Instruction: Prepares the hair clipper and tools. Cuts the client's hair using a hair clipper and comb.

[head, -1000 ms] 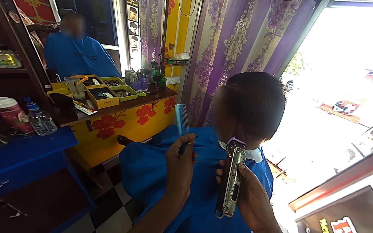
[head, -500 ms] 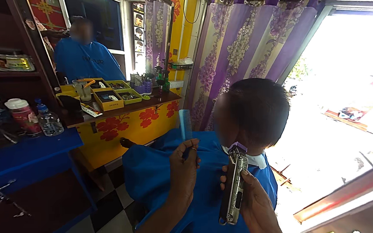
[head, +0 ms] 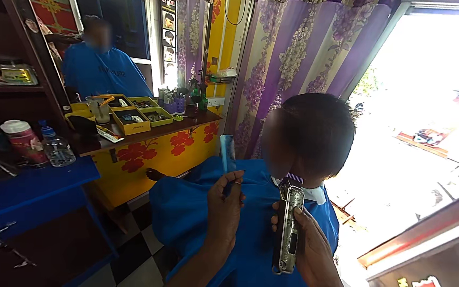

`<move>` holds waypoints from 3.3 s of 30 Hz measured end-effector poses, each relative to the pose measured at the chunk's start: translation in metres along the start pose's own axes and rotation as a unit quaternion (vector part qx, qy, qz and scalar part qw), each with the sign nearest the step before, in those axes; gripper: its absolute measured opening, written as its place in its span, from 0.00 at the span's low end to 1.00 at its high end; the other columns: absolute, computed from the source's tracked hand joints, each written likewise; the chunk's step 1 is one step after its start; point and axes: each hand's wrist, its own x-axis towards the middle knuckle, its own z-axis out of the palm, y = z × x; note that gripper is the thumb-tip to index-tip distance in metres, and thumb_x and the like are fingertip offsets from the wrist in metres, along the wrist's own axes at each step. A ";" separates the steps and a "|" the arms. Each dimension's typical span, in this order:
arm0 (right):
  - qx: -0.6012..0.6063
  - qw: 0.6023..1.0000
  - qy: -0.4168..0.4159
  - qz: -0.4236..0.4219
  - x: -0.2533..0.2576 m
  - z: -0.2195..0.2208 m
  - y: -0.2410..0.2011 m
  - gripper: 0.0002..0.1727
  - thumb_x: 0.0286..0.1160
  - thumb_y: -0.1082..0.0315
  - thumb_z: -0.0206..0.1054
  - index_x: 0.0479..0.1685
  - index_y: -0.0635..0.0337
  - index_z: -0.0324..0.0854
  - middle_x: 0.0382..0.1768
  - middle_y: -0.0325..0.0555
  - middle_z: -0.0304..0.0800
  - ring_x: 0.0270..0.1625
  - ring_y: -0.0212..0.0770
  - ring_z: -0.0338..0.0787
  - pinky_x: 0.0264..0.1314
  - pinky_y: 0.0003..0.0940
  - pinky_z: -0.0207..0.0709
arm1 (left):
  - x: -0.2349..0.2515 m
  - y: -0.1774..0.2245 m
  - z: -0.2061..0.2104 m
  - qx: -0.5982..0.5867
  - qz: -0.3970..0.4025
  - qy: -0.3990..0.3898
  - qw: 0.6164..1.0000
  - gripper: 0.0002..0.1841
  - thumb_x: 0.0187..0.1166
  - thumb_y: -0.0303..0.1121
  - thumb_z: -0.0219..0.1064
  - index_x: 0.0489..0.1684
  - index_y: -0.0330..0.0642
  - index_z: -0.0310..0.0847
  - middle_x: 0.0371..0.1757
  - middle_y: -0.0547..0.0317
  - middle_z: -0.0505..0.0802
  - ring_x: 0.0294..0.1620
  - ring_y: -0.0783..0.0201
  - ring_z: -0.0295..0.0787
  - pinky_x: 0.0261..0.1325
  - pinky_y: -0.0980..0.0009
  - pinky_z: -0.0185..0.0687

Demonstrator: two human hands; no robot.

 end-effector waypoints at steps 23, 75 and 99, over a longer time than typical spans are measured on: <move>0.076 0.997 -0.001 0.025 -0.003 0.011 -0.001 0.25 0.89 0.58 0.51 0.73 0.69 0.63 0.57 0.64 0.86 0.47 0.51 0.94 0.52 0.43 0.90 | 0.005 -0.001 -0.003 0.001 -0.013 -0.017 1.000 0.08 0.85 0.24 0.64 0.52 0.36 0.89 0.42 0.49 0.90 0.28 0.62 0.86 0.29 0.75 0.82; -0.042 0.999 0.022 -0.014 -0.016 0.010 -0.035 0.28 0.88 0.53 0.58 0.72 0.69 0.62 0.56 0.59 0.87 0.46 0.47 0.94 0.51 0.40 0.91 | -0.002 -0.006 0.002 0.025 -0.036 -0.063 0.997 0.08 0.85 0.26 0.64 0.51 0.37 0.90 0.43 0.51 0.91 0.29 0.62 0.86 0.30 0.75 0.83; 0.119 0.980 -0.021 0.159 0.030 -0.012 -0.022 0.21 0.84 0.63 0.64 0.70 0.65 0.76 0.62 0.65 0.87 0.59 0.60 0.92 0.64 0.58 0.86 | -0.001 -0.007 0.000 0.033 -0.050 -0.069 0.996 0.08 0.85 0.26 0.64 0.50 0.37 0.90 0.40 0.51 0.90 0.29 0.62 0.85 0.31 0.74 0.83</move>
